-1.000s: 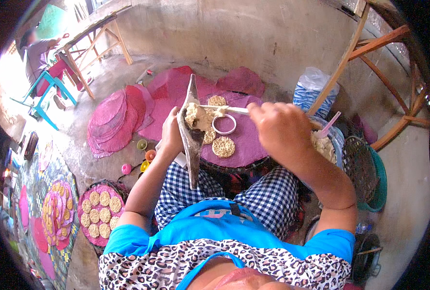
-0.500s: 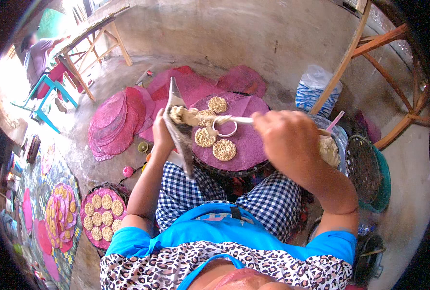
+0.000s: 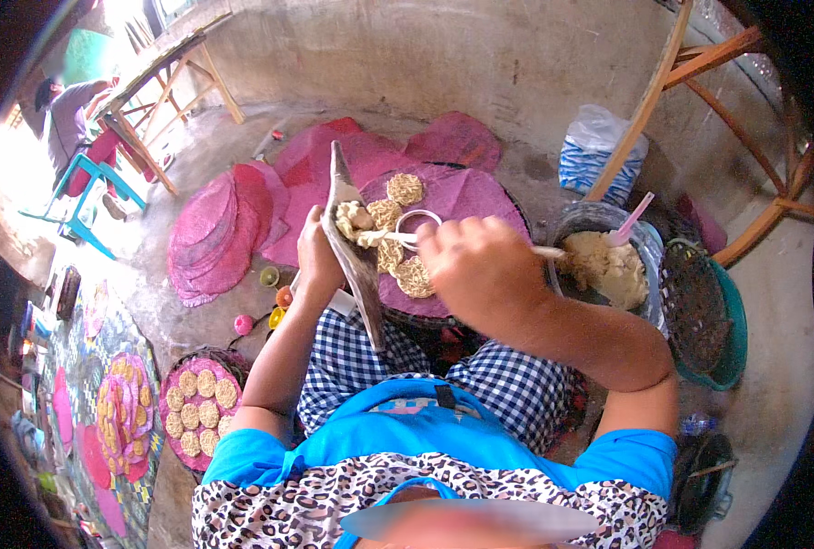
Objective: The person scoops dough from a metal bowl, places it into a metal press, and squeezes the press to extrude patterned snacks onto a pink mat. The person repeats this process to form multiple round snacks.
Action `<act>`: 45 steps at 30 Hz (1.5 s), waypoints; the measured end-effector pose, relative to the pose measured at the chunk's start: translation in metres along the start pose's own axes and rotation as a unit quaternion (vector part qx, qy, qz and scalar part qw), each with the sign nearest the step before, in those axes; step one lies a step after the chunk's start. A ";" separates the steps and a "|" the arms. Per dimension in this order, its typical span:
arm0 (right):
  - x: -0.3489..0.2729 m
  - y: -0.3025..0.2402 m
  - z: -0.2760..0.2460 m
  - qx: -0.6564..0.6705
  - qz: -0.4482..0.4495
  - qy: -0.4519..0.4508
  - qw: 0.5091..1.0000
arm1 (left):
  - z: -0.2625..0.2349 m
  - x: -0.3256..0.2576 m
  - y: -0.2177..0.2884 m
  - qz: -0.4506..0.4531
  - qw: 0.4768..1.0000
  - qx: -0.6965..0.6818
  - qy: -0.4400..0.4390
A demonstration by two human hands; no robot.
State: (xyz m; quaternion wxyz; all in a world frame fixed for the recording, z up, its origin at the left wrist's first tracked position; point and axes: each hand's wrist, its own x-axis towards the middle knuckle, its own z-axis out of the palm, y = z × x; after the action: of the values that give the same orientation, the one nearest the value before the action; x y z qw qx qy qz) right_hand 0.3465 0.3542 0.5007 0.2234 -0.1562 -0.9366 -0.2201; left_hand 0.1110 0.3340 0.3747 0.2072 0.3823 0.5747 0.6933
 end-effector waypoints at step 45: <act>-0.303 0.247 0.232 -0.149 0.494 -0.451 0.728 | -0.151 0.006 0.007 -0.030 0.996 -0.078 0.040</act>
State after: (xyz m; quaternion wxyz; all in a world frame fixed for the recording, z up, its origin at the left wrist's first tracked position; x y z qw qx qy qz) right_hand 0.6199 0.6181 0.2508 -0.1748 -0.7091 -0.6726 -0.1189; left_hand -0.0073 0.2399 0.3759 0.2334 0.3195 0.5382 0.7442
